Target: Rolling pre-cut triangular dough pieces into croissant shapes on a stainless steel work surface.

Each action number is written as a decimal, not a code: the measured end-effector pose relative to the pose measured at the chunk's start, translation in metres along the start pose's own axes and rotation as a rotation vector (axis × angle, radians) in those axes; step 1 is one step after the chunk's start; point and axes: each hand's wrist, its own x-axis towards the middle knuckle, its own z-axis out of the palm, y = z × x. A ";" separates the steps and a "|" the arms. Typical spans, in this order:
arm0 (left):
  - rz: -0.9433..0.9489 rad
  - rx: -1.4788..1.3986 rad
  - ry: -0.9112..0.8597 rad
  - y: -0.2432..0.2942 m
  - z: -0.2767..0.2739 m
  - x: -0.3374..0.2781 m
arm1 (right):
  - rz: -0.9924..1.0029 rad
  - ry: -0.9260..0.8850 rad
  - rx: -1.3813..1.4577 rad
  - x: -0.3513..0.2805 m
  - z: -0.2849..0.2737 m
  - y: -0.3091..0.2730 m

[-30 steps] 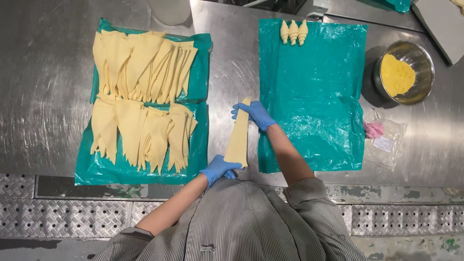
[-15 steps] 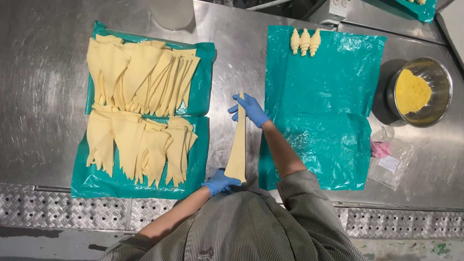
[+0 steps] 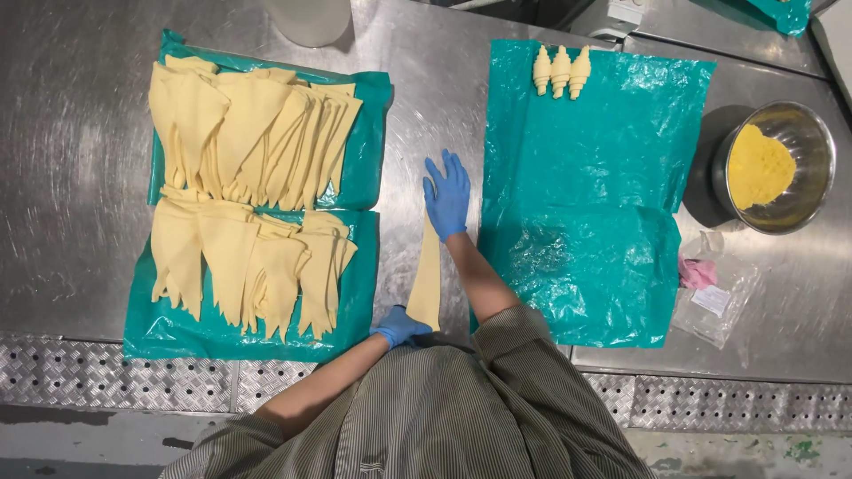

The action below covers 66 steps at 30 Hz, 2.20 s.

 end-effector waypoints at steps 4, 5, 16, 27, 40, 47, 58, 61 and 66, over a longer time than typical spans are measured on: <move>0.047 0.239 0.017 0.046 -0.012 -0.045 | 0.028 0.007 0.001 0.004 0.015 0.019; 0.095 0.402 0.078 0.051 -0.012 -0.051 | 0.013 0.023 0.033 -0.001 0.017 0.026; 0.577 1.001 0.386 0.037 -0.037 -0.094 | 0.115 -0.070 0.480 -0.208 -0.101 -0.034; 1.237 0.875 0.475 0.033 -0.042 -0.080 | -0.057 -0.239 0.166 -0.255 -0.089 -0.039; 1.369 0.829 0.543 0.001 -0.049 -0.074 | -0.059 -0.072 0.057 -0.292 -0.084 -0.030; 1.311 0.987 0.671 0.022 -0.046 -0.087 | -0.164 -0.389 -0.095 -0.275 -0.093 -0.046; 1.287 1.155 0.411 -0.018 -0.033 -0.071 | -0.273 -0.370 -0.066 -0.294 -0.101 -0.057; 1.255 1.285 0.390 -0.005 -0.031 -0.086 | -0.242 -0.324 -0.009 -0.288 -0.102 -0.060; 1.128 1.180 0.262 0.011 -0.027 -0.090 | -0.199 -0.339 -0.074 -0.280 -0.091 -0.055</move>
